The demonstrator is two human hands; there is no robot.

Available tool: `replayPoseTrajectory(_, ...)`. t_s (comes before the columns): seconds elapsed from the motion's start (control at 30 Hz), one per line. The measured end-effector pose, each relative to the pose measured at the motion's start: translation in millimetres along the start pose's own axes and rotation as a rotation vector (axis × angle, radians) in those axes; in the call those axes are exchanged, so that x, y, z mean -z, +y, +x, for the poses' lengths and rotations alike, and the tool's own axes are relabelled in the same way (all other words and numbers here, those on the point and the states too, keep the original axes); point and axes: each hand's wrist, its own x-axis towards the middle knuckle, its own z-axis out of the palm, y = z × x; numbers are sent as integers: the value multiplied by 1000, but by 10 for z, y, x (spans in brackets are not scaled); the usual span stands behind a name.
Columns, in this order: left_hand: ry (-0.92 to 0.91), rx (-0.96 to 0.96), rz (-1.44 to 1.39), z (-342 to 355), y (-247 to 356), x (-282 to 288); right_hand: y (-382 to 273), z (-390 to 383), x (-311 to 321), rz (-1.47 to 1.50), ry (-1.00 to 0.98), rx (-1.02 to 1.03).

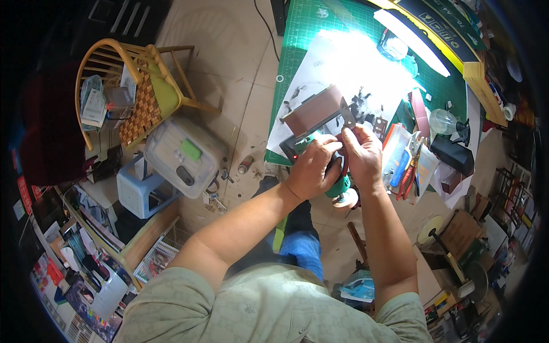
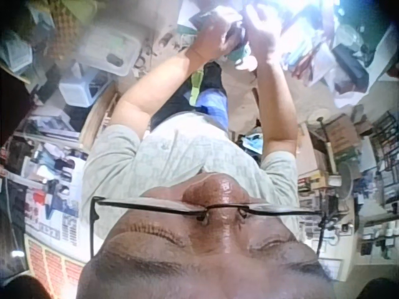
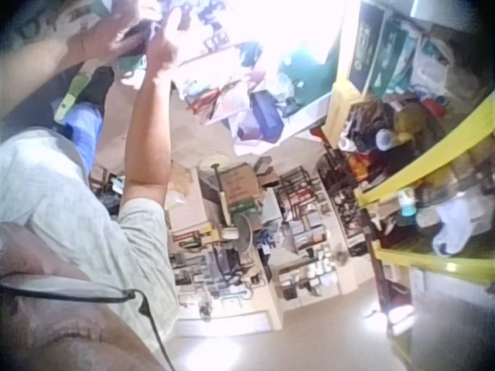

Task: The person uses a bench grinder to sharpen the cutting edges of a pair of pliers. They hold the pliers with one hand and press the jaws against the rotating grinding wheel, repeatedly adjusting the angle and position to shape the edges.

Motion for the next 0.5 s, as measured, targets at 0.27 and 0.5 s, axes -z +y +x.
replayPoseTrajectory(0.27,-79,31,113,-131,-76,-70,-18,150,-68,-182,-13,-13)
replayPoseTrajectory(0.5,-95,3,241,-178,-80,-130,-113,180,-78,-267,-45,-33)
